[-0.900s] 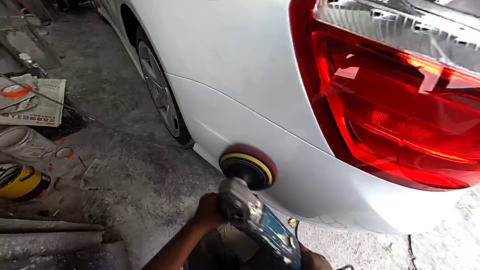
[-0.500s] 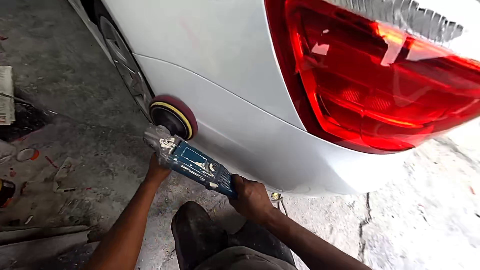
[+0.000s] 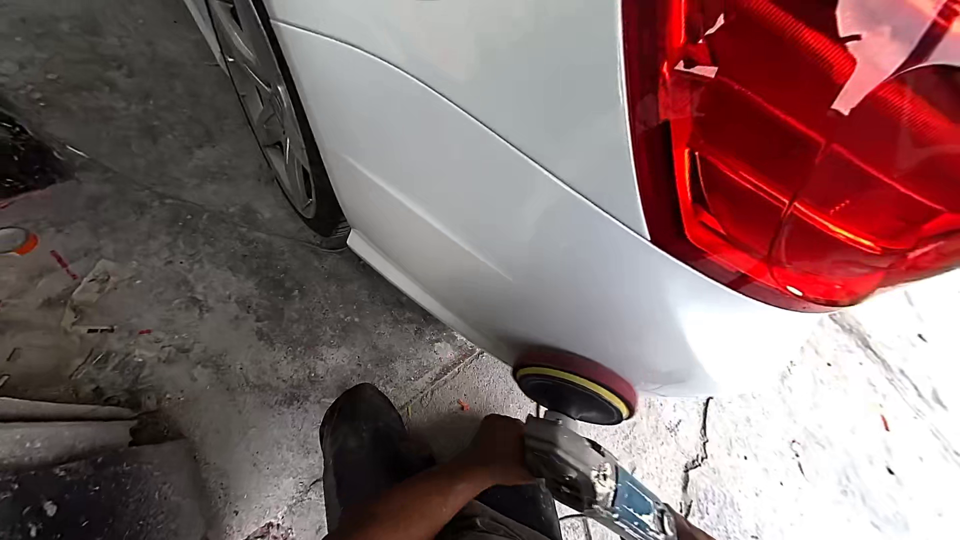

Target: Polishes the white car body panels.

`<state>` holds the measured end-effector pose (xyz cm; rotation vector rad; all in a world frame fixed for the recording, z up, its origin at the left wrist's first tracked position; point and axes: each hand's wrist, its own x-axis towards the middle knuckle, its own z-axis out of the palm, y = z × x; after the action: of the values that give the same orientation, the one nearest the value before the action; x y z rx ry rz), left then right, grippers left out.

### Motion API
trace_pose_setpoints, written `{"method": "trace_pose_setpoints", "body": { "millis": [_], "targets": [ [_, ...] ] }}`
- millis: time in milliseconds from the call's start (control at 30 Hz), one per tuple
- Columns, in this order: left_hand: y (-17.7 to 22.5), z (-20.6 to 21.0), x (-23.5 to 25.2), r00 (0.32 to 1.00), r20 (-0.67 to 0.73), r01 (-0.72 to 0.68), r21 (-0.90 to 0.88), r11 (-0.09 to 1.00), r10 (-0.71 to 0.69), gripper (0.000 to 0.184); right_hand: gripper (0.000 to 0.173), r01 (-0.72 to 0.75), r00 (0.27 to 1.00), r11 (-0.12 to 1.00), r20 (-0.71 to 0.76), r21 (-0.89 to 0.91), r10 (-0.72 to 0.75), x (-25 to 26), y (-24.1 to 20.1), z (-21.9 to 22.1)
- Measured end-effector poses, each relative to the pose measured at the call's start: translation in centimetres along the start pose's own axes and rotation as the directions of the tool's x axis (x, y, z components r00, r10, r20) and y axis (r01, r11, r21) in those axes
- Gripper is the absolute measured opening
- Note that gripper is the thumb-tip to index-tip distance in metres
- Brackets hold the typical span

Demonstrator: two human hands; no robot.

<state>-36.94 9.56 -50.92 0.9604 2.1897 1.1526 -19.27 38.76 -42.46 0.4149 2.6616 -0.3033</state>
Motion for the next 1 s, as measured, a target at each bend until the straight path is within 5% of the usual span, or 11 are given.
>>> {"method": "trace_pose_setpoints", "body": {
  "millis": [133,300,433,567,733,800,1000],
  "targets": [
    [-5.8,-4.7,-1.6,0.983,-0.171,0.049,-0.116,0.992,-0.069,0.065,0.058,0.043,0.999,0.996,0.022,-0.078,-0.042,4.2,-7.4,0.5],
    [-11.8,-13.3,-4.6,0.849,-0.232,0.422,-0.242,0.874,-0.474,0.052,0.055,0.106,0.989,0.967,0.127,-0.233,-0.077,11.3,-20.8,0.3],
    [-17.0,-20.5,-5.7,0.735,-0.525,0.350,-0.247,0.904,-0.428,0.048,0.053,0.206,0.959,0.940,0.247,-0.273,-0.139,15.1,-33.4,-2.9],
    [-20.4,-25.9,-6.3,0.658,-0.687,0.346,-0.089,0.934,-0.309,0.043,0.063,0.291,0.950,0.938,0.173,-0.191,-0.259,16.3,-39.1,-3.4],
    [-17.1,-24.8,-7.2,0.671,-0.620,0.421,-0.132,0.897,-0.406,0.043,0.047,0.281,0.950,0.952,0.174,-0.118,-0.259,16.1,-35.5,-2.5],
    [-16.1,-20.6,-6.8,0.722,-0.597,0.351,-0.120,0.928,-0.350,0.047,0.046,0.284,0.951,0.955,0.151,-0.084,-0.270,15.0,-30.0,-1.3],
    [-8.3,-6.2,-4.6,0.929,-0.143,0.344,-0.014,0.939,-0.342,0.063,0.052,0.051,0.971,0.998,0.235,-0.032,-0.042,9.3,-10.4,1.4]
  ]
}}
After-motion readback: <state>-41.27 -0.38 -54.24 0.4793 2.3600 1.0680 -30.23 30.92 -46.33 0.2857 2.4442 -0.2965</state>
